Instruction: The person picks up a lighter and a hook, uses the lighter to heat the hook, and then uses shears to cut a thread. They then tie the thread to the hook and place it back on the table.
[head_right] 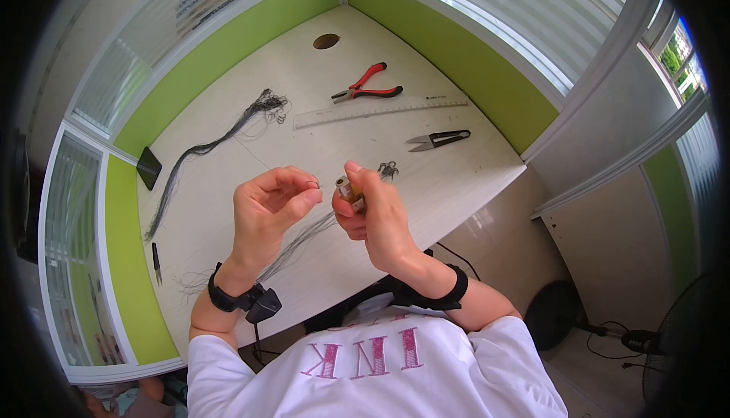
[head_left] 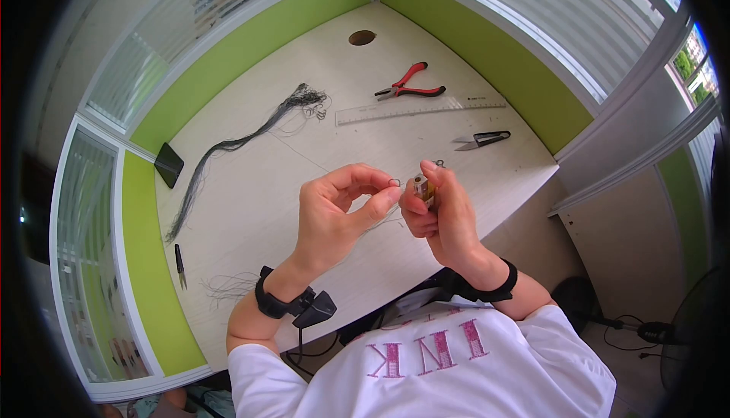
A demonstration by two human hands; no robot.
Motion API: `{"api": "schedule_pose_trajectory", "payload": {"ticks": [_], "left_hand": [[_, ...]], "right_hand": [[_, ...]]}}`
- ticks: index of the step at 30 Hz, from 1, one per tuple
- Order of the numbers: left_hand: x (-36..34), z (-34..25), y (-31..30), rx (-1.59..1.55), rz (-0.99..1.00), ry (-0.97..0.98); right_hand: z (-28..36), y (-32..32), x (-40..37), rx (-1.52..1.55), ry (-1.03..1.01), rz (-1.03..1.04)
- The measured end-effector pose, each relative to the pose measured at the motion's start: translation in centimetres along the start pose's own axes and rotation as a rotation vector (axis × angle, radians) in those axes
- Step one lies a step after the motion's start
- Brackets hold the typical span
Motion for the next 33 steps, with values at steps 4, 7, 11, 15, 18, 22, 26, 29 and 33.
{"api": "schedule_pose_trajectory", "payload": {"ticks": [4,7,11,15,18,22,26,29,33], "left_hand": [[0.08,-0.02,-0.13,0.001,-0.014,0.000],[0.18,0.17,-0.08,0.011,-0.009,-0.010],[0.19,0.39,0.02,0.004,0.003,-0.018],[0.23,0.31,0.02,0.008,0.006,-0.020],[0.25,0.31,-0.05,0.011,0.001,-0.015],[0.29,0.30,-0.15,0.019,-0.007,-0.025],[0.34,0.46,-0.11,0.023,0.007,-0.013],[0.34,0.53,-0.11,0.018,0.017,-0.011],[0.30,0.54,-0.10,0.020,0.024,-0.012]], "right_hand": [[-0.44,-0.31,0.07,0.034,0.050,0.024],[-0.52,-0.47,0.04,0.020,0.032,0.001],[-0.23,-0.55,-0.03,-0.012,0.006,-0.021],[-0.26,-0.48,-0.09,-0.006,0.021,-0.036],[-0.39,-0.50,-0.04,-0.014,0.039,0.019],[-0.51,-0.71,0.20,-0.019,0.030,0.019],[-0.40,-0.79,0.17,-0.090,-0.032,-0.029],[-0.32,-0.72,0.13,-0.096,-0.039,-0.052],[-0.39,-0.81,0.14,-0.091,-0.040,-0.037]]}}
Point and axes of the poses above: each hand's wrist, its own x-axis towards the middle knuckle, its own y-axis out of the palm, z = x × y, the point moved 3 cm from there along x, towards the middle knuckle, and after that the axes turned 5 degrees about x, right-handed, at the moved point
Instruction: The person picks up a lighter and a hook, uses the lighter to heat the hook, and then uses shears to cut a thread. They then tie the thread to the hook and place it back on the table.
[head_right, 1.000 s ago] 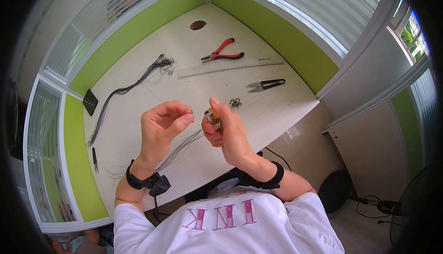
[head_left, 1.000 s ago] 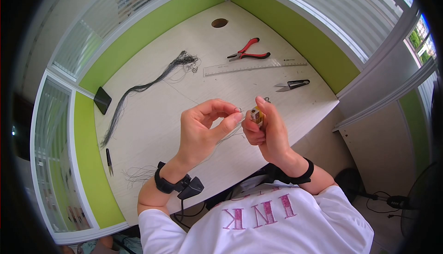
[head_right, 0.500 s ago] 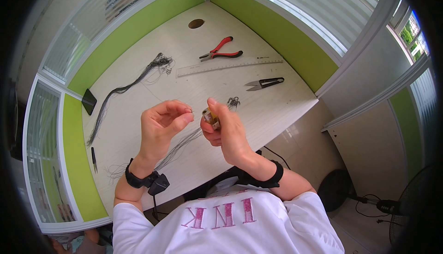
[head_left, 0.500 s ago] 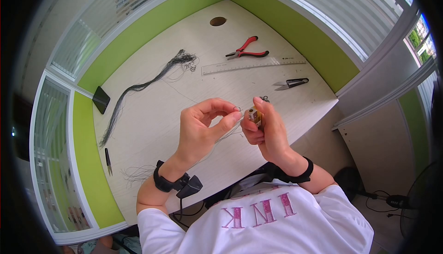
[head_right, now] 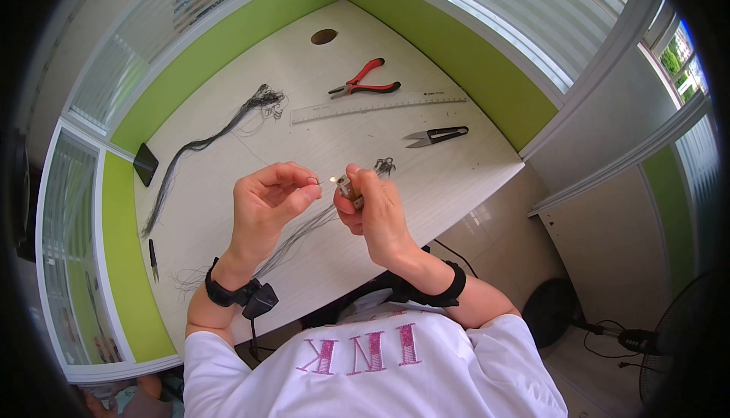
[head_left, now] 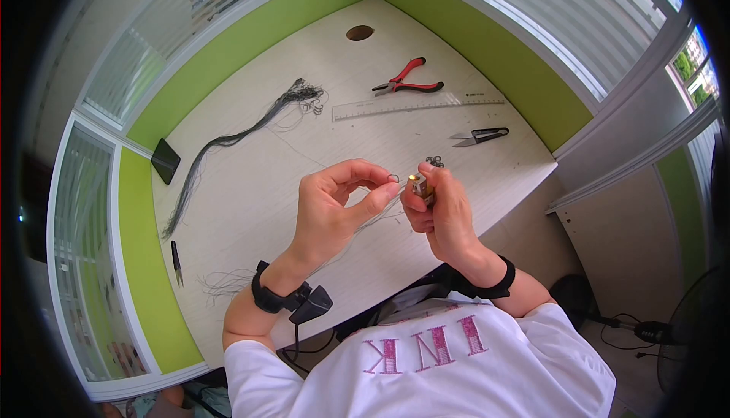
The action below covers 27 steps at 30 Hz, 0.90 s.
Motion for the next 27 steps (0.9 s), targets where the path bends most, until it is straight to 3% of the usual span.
{"api": "schedule_pose_trajectory", "payload": {"ticks": [9,12,14,15,20,24,27], "left_hand": [[0.0,0.1,0.1,0.006,0.017,0.006],[0.0,0.0,0.0,-0.002,0.002,0.001],[0.1,0.1,0.0,-0.006,-0.003,-0.004],[0.0,0.2,0.0,0.007,-0.006,0.015],[0.1,0.4,-0.1,0.053,-0.015,0.058],[0.0,0.4,0.2,0.050,0.001,0.024],[0.0,0.2,0.1,0.014,-0.017,-0.031]], "right_hand": [[0.5,-0.1,0.3,-0.016,0.044,0.007],[1.1,0.4,-0.1,0.072,-0.116,0.064],[1.8,1.2,-0.7,-0.066,-0.306,-0.006],[1.7,1.0,-0.7,-0.065,-0.305,-0.007],[1.4,0.1,-0.5,-0.287,-0.545,0.102],[1.2,-0.2,-0.5,-0.373,-0.579,0.089],[1.8,-0.7,-0.4,-0.178,-0.489,0.037]]}}
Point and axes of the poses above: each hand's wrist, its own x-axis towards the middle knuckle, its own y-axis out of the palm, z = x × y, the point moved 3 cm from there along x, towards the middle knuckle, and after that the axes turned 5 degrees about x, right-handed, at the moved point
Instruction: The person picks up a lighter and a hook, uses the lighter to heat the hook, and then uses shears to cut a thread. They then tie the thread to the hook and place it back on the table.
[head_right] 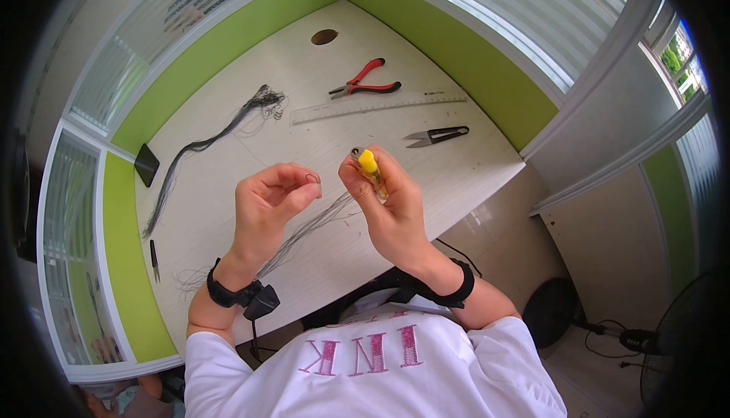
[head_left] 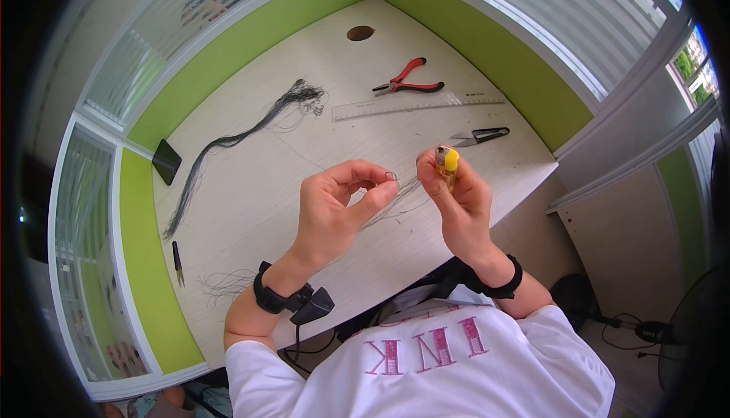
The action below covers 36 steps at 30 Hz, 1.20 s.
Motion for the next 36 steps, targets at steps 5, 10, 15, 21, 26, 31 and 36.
{"api": "schedule_pose_trajectory", "payload": {"ticks": [5,10,15,21,26,31,36], "left_hand": [[0.1,0.4,-0.2,-0.093,0.017,-0.082],[0.1,0.4,-0.2,-0.104,0.052,-0.095],[0.0,0.2,-0.1,-0.083,0.077,-0.084],[0.0,0.5,0.0,-0.088,0.090,-0.074],[-0.1,0.2,-0.2,-0.060,0.068,-0.059],[0.0,0.2,-0.2,-0.109,0.078,-0.022],[-0.1,0.1,-0.1,-0.078,0.083,-0.020]], "right_hand": [[2.5,0.9,0.3,-0.665,-0.600,0.082],[2.4,0.9,0.5,-0.758,-0.709,0.127],[2.4,1.0,0.4,-0.787,-0.723,0.151],[1.7,0.9,0.1,-0.607,-0.526,0.186],[0.6,-0.1,0.2,-0.257,-0.206,0.179],[1.6,0.2,0.3,-0.298,-0.236,0.202],[1.9,0.3,0.3,-0.330,-0.199,0.225]]}}
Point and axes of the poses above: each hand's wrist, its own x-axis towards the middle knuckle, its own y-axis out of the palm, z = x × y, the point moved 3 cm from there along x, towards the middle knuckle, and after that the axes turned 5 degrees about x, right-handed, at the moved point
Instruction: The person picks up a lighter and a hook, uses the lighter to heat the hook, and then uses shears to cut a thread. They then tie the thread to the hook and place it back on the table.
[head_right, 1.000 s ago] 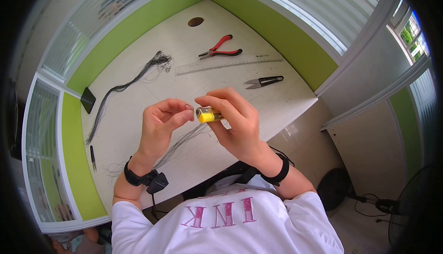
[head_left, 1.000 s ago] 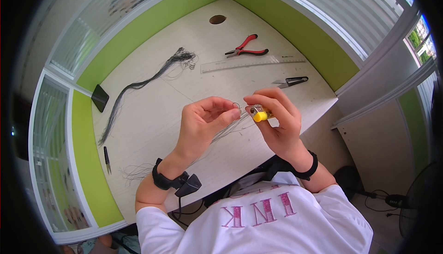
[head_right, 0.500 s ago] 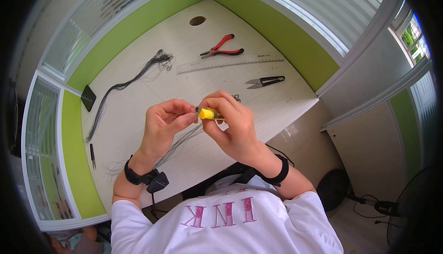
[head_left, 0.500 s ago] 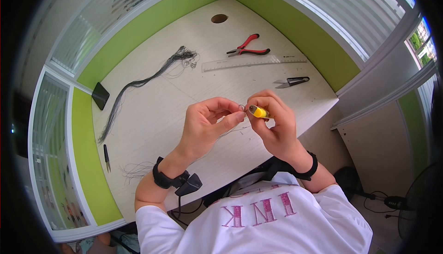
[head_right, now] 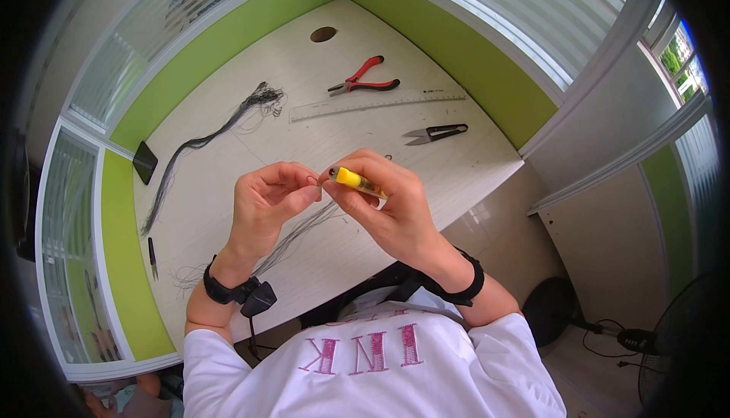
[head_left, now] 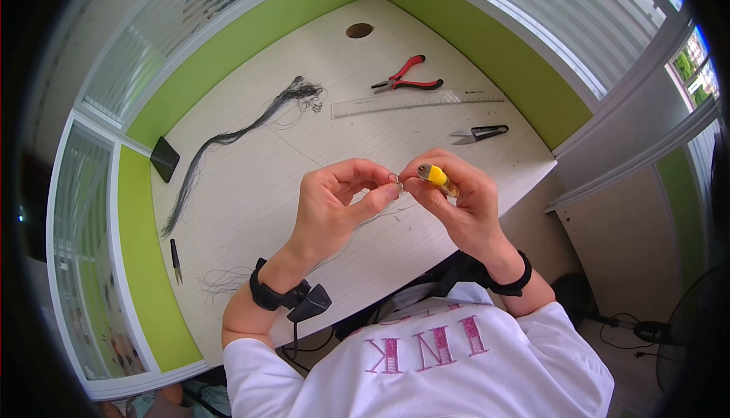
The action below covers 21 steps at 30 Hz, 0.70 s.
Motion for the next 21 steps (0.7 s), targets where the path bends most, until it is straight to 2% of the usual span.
{"api": "schedule_pose_trajectory", "payload": {"ticks": [12,15,17,21], "left_hand": [[0.0,0.3,0.2,0.025,0.030,-0.024],[0.0,0.2,0.2,0.027,0.034,-0.043],[0.0,0.3,0.2,0.029,0.035,-0.049],[0.1,0.4,-0.1,-0.007,0.026,-0.040]], "right_hand": [[-0.4,0.2,-0.3,-0.011,0.105,0.042],[-0.6,0.3,-0.5,0.165,0.177,0.033],[-0.3,0.4,-0.5,0.390,0.383,0.004],[-0.7,-0.2,-0.6,0.437,0.386,-0.028]]}}
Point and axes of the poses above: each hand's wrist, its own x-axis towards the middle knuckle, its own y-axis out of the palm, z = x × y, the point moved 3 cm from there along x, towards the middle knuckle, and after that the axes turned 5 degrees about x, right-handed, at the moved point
